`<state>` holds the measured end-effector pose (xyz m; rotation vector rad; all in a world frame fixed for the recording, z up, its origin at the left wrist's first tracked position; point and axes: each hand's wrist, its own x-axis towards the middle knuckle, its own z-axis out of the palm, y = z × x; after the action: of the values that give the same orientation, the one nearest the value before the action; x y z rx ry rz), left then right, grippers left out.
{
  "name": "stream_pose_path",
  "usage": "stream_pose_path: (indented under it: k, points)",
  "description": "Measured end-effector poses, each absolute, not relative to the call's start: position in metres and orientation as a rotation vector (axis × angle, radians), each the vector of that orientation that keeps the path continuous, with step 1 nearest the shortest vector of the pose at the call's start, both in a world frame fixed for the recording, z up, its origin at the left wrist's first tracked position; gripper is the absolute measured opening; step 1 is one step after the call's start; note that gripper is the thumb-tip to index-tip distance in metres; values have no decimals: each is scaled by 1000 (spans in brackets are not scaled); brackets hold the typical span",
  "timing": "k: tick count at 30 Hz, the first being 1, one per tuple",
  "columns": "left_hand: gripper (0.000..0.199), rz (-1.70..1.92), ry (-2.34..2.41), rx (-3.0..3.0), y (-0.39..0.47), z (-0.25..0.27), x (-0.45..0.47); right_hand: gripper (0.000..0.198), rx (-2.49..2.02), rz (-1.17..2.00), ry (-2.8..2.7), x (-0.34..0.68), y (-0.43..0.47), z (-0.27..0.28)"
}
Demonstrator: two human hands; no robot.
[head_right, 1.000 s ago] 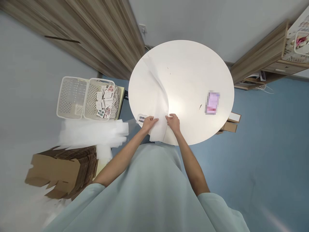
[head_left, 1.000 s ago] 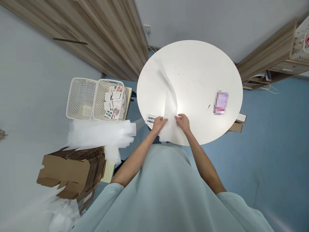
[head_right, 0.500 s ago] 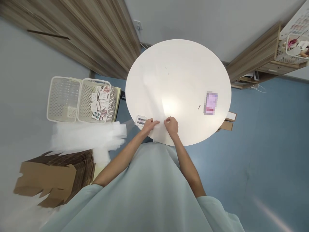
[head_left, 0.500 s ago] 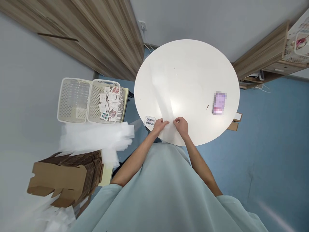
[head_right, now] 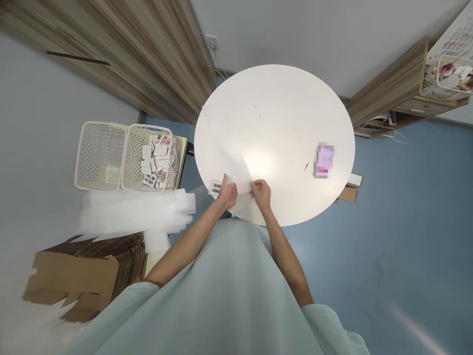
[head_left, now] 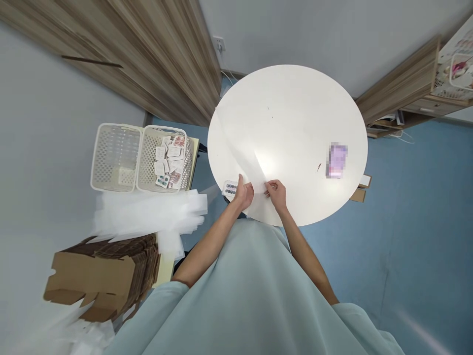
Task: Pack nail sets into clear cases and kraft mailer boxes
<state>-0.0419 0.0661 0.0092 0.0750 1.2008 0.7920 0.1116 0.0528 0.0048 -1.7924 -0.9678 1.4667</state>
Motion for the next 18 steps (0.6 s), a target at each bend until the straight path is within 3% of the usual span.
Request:
stream_pose_path:
  k: [5,9,13,15,18]
  points:
    - [33,776,1336,284,66,4,-45,38,-1749,1562,-966,118,55,-2]
    - [52,754,1482,429,68,6,-51,29,-1737,1737,-1087,128,59,-5]
    - [63,696,1475,496,74,13,-56,30,-1784,1617,-1063,138,62,-7]
    - [58,664,1518,545,76,17,-60,32,-1832,1531,-1056,144,63,-7]
    - [35,617,1561,593,78,22,-66,33,-1894,1391,-1064,155,62,-6]
